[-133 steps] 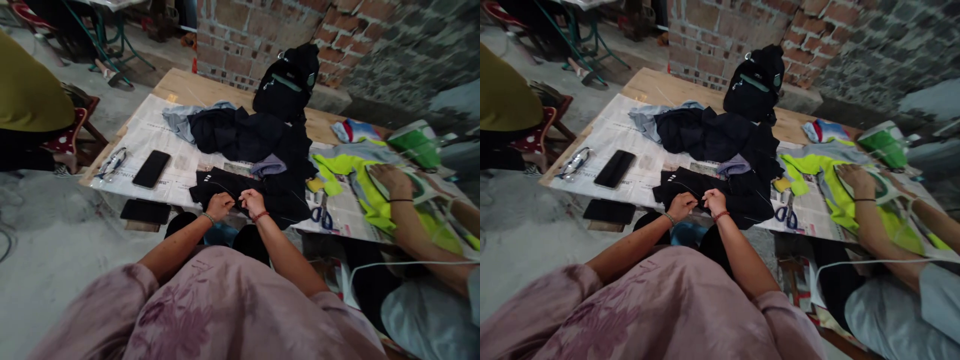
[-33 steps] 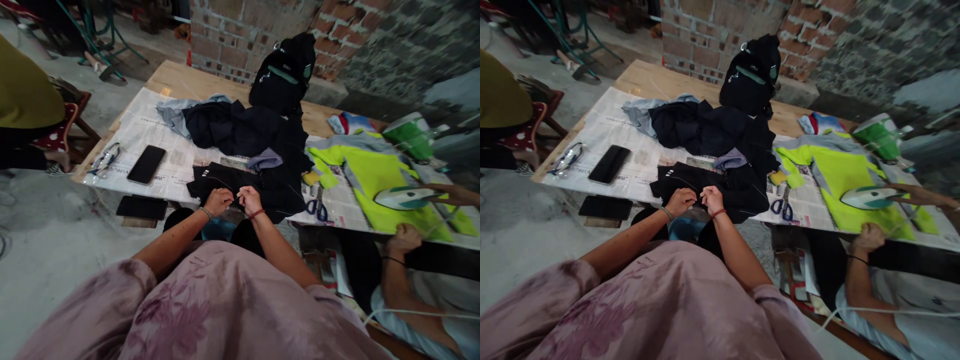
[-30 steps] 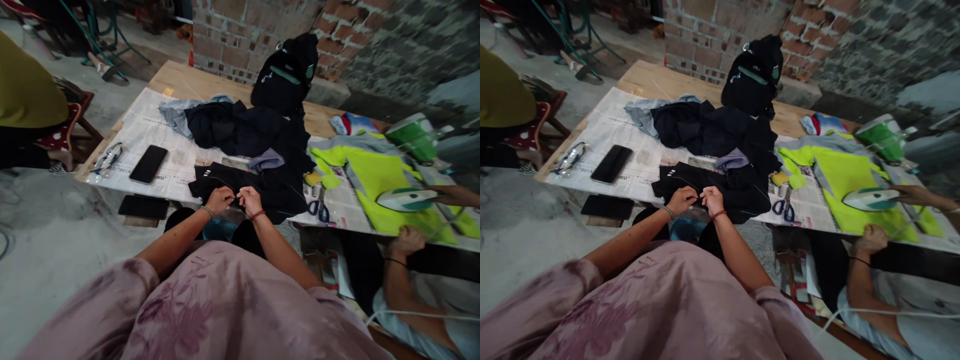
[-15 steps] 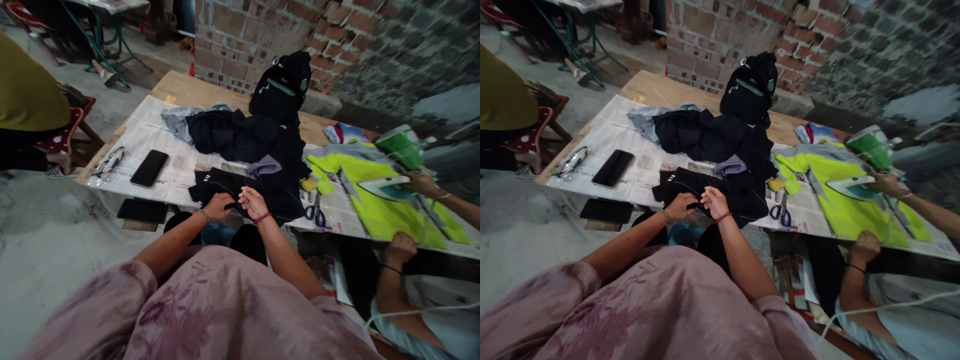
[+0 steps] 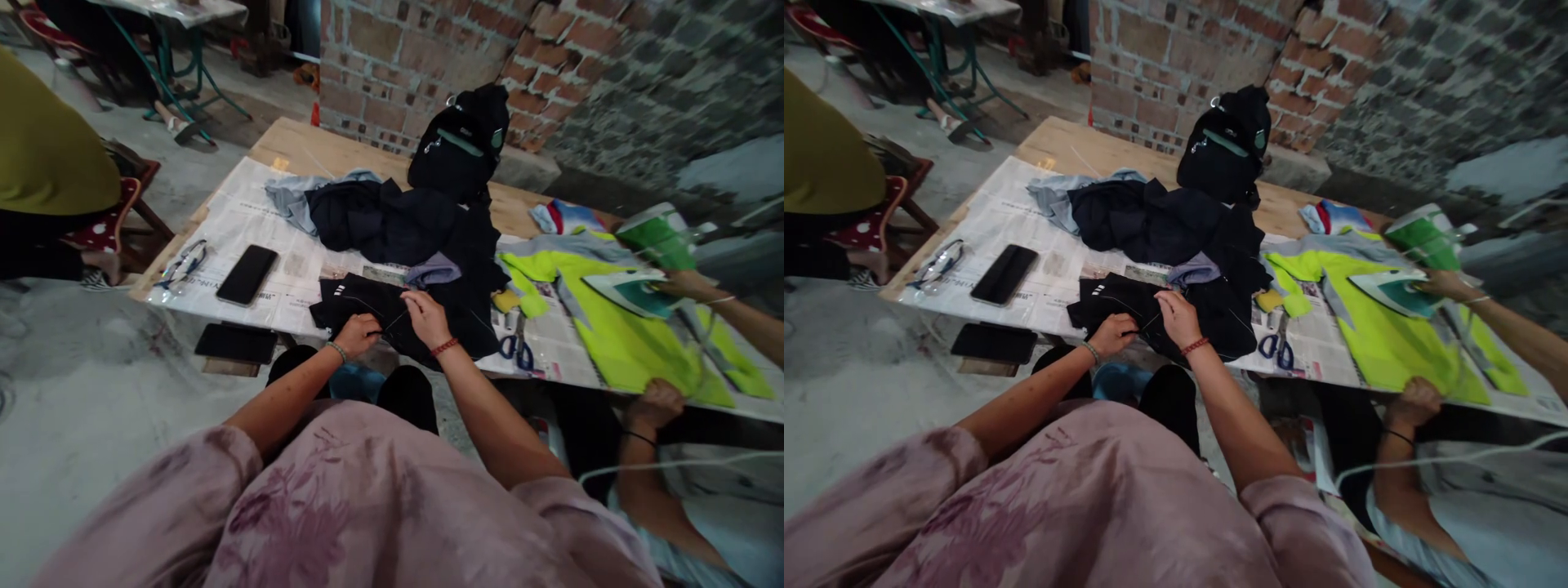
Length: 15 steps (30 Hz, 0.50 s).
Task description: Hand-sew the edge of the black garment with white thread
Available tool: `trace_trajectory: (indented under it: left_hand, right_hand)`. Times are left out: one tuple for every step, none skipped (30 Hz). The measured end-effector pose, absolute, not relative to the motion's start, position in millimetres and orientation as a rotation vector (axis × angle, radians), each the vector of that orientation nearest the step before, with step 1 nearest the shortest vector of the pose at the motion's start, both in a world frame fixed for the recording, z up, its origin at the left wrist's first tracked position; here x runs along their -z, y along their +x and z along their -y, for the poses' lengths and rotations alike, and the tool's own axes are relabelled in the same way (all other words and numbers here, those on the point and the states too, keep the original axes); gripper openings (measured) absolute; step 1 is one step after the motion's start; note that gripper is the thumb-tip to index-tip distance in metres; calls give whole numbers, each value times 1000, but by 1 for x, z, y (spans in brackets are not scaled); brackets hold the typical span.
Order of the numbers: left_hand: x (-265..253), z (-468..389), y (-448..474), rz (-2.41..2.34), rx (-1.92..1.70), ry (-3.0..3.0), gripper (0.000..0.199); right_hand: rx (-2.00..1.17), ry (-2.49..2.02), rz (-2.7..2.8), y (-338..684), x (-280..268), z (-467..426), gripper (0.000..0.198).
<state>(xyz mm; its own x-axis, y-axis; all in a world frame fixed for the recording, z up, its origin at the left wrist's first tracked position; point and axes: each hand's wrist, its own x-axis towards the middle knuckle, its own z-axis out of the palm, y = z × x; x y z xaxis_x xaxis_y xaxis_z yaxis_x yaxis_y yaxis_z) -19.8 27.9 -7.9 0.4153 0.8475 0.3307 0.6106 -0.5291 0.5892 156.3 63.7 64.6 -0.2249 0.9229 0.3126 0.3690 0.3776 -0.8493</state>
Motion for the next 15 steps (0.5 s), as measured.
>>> trace_trajectory:
  left_hand:
    - [8, -28, -20, -1258, -861, 2301, 14]
    - [9, -28, -20, -1263, -862, 2303, 13]
    - [10, -28, -20, -1267, -868, 2305, 13]
    - [11, -29, -20, -1267, -875, 2307, 12]
    - [12, -29, -20, -1264, -883, 2310, 12]
    - [13, -30, -20, -1261, -892, 2313, 12]
    - [14, -30, -20, -1257, -902, 2316, 11]
    - [15, -30, -20, -1254, -911, 2318, 11]
    - [16, -31, -19, -1252, -918, 2319, 12]
    - [16, -31, -19, -1251, -923, 2320, 12]
    - [16, -31, -19, -1252, -924, 2321, 12]
    - [17, -31, -19, -1252, -923, 2323, 12]
    - [17, -32, -20, -1253, -921, 2326, 12]
    - [17, -32, -20, -1252, -920, 2329, 12]
    - [17, -32, -20, -1252, -920, 2331, 12]
  right_hand:
    - [-685, -1103, 1910, 165, -69, -67, 17]
    - [-572, -1080, 1996, 174, -73, -71, 18]
    - [-470, -1070, 2050, 183, -77, -75, 19]
    - [-379, -1069, 2087, 192, -81, -79, 21]
    - [-291, -1074, 2105, 200, -86, -83, 22]
    - [-207, -1081, 2110, 208, -90, -86, 23]
    - [-133, -1088, 2111, 214, -95, -89, 23]
    - [-68, -1092, 2109, 220, -100, -92, 23]
    - [-11, -1096, 2101, 226, -105, -94, 23]
    - [39, -1102, 2089, 230, -111, -96, 23]
    - [86, -1109, 2073, 234, -117, -97, 23]
    - [130, -1118, 2055, 237, -123, -98, 24]
    - [174, -1125, 2037, 240, -129, -99, 25]
    - [216, -1131, 2022, 243, -135, -99, 27]
    - [251, -1134, 2010, 245, -141, -100, 28]
